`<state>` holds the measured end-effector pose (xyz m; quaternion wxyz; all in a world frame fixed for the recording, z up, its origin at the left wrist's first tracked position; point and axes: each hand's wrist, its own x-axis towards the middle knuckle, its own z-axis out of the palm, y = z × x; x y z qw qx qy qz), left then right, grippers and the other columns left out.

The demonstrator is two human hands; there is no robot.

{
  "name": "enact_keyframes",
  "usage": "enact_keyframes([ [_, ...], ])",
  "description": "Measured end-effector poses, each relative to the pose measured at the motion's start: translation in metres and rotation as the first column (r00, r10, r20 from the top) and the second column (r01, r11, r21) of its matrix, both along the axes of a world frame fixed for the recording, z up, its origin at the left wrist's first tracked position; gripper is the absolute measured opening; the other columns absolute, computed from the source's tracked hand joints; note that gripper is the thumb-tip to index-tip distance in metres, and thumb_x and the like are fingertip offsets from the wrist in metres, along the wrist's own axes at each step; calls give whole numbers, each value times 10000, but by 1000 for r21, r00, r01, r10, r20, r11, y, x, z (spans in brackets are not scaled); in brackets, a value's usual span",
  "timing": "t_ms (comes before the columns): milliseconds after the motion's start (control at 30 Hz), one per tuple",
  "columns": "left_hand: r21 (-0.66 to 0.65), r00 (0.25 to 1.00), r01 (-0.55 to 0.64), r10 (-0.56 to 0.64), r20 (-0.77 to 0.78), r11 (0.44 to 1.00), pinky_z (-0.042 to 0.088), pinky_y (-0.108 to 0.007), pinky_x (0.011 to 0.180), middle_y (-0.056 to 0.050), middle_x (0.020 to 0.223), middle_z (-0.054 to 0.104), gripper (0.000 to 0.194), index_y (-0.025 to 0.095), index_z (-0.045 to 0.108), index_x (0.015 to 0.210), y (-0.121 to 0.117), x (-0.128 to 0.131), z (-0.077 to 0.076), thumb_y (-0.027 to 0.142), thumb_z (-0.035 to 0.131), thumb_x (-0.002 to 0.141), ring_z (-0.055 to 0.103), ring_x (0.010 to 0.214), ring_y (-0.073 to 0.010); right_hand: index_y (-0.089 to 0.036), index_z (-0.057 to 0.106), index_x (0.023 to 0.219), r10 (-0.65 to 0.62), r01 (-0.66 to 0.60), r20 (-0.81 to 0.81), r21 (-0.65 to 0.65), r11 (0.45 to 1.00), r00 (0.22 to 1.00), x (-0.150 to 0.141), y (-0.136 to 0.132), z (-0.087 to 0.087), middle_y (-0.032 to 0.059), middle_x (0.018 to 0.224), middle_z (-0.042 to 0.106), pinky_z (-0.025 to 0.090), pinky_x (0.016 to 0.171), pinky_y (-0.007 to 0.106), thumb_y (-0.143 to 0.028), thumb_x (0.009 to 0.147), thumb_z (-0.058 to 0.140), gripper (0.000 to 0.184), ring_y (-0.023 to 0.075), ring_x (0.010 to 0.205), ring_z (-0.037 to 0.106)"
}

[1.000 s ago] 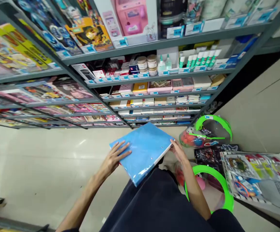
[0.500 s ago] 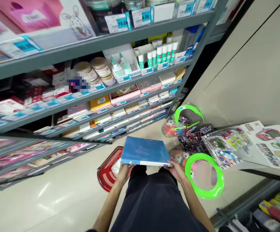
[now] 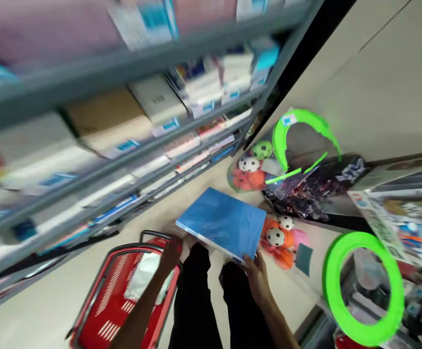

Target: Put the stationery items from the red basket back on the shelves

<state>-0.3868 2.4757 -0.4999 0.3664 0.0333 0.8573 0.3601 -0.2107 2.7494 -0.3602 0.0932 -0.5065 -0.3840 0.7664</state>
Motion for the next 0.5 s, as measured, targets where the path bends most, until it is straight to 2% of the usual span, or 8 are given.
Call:
enact_keyframes([
  [67,-100,982,168,-176,-69,981,168,-672,1315,-228,1274,768,181,153,760,741,-25,2,-60,74,602,782,392,1585,-443,-263,702,1257,9,-9,-12,42,999,1000,-7,-2,-59,62,1289,739,636,989,447,-426,837,882,485,272,1169,702],
  [133,-187,931,321,-346,-118,928,142,-682,1314,-224,1271,770,244,152,720,656,-49,15,-96,79,565,830,322,1625,-422,-265,699,1265,24,-22,-50,51,998,998,-16,2,-110,48,1278,741,590,1071,432,-413,854,861,466,253,1187,692],
  [167,-240,886,398,-439,-151,885,146,-686,1311,-227,1288,764,279,152,711,640,-59,23,-106,97,549,860,317,1629,-415,-270,693,1275,25,-22,-76,35,999,997,-21,6,-131,38,1275,739,571,1102,431,-405,855,855,470,247,1197,684],
  [233,-379,758,520,-618,-208,765,227,-691,1286,-221,1339,745,320,161,722,657,-71,39,-111,134,514,899,389,1597,-407,-280,684,1272,25,-26,-146,-7,1000,989,-31,17,-168,20,1267,731,563,1113,428,-386,850,847,464,236,1189,677],
  [300,-541,629,557,-746,-220,630,370,-689,1212,-213,1349,742,350,179,727,662,-72,52,-107,147,474,901,509,1513,-414,-279,685,1247,30,-33,-198,-13,999,980,-43,30,-199,12,1267,720,578,1082,413,-376,856,828,427,225,1153,675],
  [333,-600,598,542,-772,-216,588,433,-683,1160,-229,1332,745,362,179,722,648,-68,55,-104,149,459,894,546,1476,-431,-272,691,1221,35,-35,-211,1,999,977,-50,36,-213,13,1254,718,590,1054,401,-380,861,817,397,220,1128,676],
  [400,-624,636,477,-733,-240,619,517,-639,1077,-262,1276,759,352,169,738,668,-55,51,-103,175,459,882,606,1407,-451,-252,703,1153,47,-35,-232,55,998,971,-67,47,-241,15,1176,725,611,983,376,-400,857,803,346,217,1070,674],
  [500,-503,774,337,-538,-333,796,616,-424,917,-183,1079,824,364,187,821,899,-32,23,-107,272,466,911,774,1132,-349,-224,708,1072,75,-33,-299,143,989,951,-97,55,-286,13,1017,718,617,887,341,-432,853,787,312,215,983,671],
])
